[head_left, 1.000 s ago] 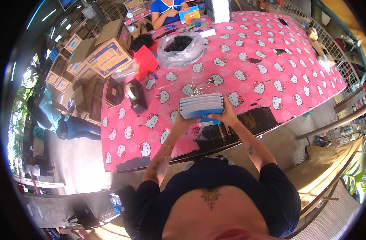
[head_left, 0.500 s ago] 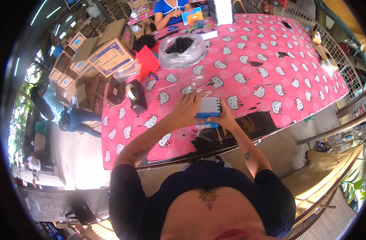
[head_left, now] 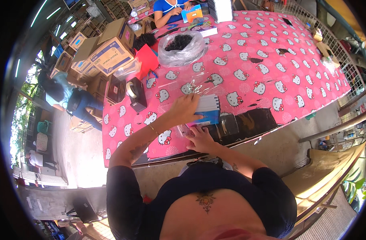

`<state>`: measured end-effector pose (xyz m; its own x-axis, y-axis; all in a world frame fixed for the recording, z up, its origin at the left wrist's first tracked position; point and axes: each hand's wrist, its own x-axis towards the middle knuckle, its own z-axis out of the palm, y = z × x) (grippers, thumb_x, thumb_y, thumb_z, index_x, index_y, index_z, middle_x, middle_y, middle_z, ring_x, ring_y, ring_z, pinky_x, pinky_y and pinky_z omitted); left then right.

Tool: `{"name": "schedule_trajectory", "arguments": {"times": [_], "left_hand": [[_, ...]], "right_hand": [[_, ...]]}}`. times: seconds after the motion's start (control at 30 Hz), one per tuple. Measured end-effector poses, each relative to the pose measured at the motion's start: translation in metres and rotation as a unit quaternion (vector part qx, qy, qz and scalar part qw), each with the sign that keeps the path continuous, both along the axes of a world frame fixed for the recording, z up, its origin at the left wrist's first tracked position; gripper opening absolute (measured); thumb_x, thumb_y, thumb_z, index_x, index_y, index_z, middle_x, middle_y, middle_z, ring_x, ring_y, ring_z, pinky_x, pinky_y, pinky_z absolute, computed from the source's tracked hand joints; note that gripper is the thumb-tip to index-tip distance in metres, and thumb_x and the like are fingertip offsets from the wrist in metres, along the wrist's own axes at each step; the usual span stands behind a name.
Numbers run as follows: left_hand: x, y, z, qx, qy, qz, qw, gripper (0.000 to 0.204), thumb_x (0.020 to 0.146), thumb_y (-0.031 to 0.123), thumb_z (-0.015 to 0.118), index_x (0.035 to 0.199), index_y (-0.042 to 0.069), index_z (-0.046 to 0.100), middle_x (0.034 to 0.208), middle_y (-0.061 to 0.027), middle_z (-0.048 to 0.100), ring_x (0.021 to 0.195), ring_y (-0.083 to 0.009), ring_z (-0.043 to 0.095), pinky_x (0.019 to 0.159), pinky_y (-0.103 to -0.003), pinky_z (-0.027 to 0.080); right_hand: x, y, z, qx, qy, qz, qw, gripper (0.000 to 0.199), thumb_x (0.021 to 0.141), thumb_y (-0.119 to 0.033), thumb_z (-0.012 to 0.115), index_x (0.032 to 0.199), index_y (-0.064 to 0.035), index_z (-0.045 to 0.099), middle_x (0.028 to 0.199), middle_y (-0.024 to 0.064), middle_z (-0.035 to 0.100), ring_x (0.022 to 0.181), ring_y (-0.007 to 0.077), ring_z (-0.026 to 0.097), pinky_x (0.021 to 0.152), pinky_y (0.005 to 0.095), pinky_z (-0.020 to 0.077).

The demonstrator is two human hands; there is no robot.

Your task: The person takes stacks of notebooks, places them into plastic sleeves, and seals the sleeves with tape.

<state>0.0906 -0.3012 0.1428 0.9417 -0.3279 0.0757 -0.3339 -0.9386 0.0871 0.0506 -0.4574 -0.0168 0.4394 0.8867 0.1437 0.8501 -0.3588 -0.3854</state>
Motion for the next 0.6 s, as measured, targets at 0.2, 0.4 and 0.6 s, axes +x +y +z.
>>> {"name": "schedule_trajectory", "arguments": {"times": [0.2,0.4,0.6], "left_hand": [[0.015,0.037,0.0,-0.162,-0.015,0.267,0.95,0.064,0.075,0.046,0.079,0.11,-0.003,0.055,0.098,-0.0195,0.067,0.088,-0.0318,0.068,0.074,-0.041,0.054],[0.015,0.064,-0.095,-0.707,0.04,0.328,0.625,0.055,0.076,0.039,0.082,0.102,-0.006,0.066,0.091,-0.0086,0.068,0.074,-0.0139,0.064,0.065,-0.032,0.053],[0.025,0.092,-0.142,-0.657,0.121,0.421,0.613,0.051,0.076,0.042,0.081,0.099,-0.002,0.07,0.093,-0.0088,0.068,0.079,-0.0161,0.065,0.066,-0.03,0.051]], "right_hand": [[-0.019,0.007,-0.007,-0.022,-0.012,0.015,1.0,0.061,0.08,-0.052,0.067,0.13,-0.0173,0.058,0.137,0.0187,0.044,0.129,0.0385,0.041,0.088,0.0618,0.0387],[-0.026,0.008,-0.005,-0.017,-0.019,0.003,1.0,0.061,0.079,-0.051,0.068,0.129,-0.0172,0.058,0.138,0.0188,0.043,0.132,0.0384,0.039,0.087,0.0621,0.0394],[-0.028,0.015,0.003,-0.064,0.006,0.019,0.998,0.062,0.081,-0.053,0.065,0.131,-0.0172,0.057,0.142,0.022,0.039,0.136,0.0403,0.033,0.089,0.0663,0.0389]]}}
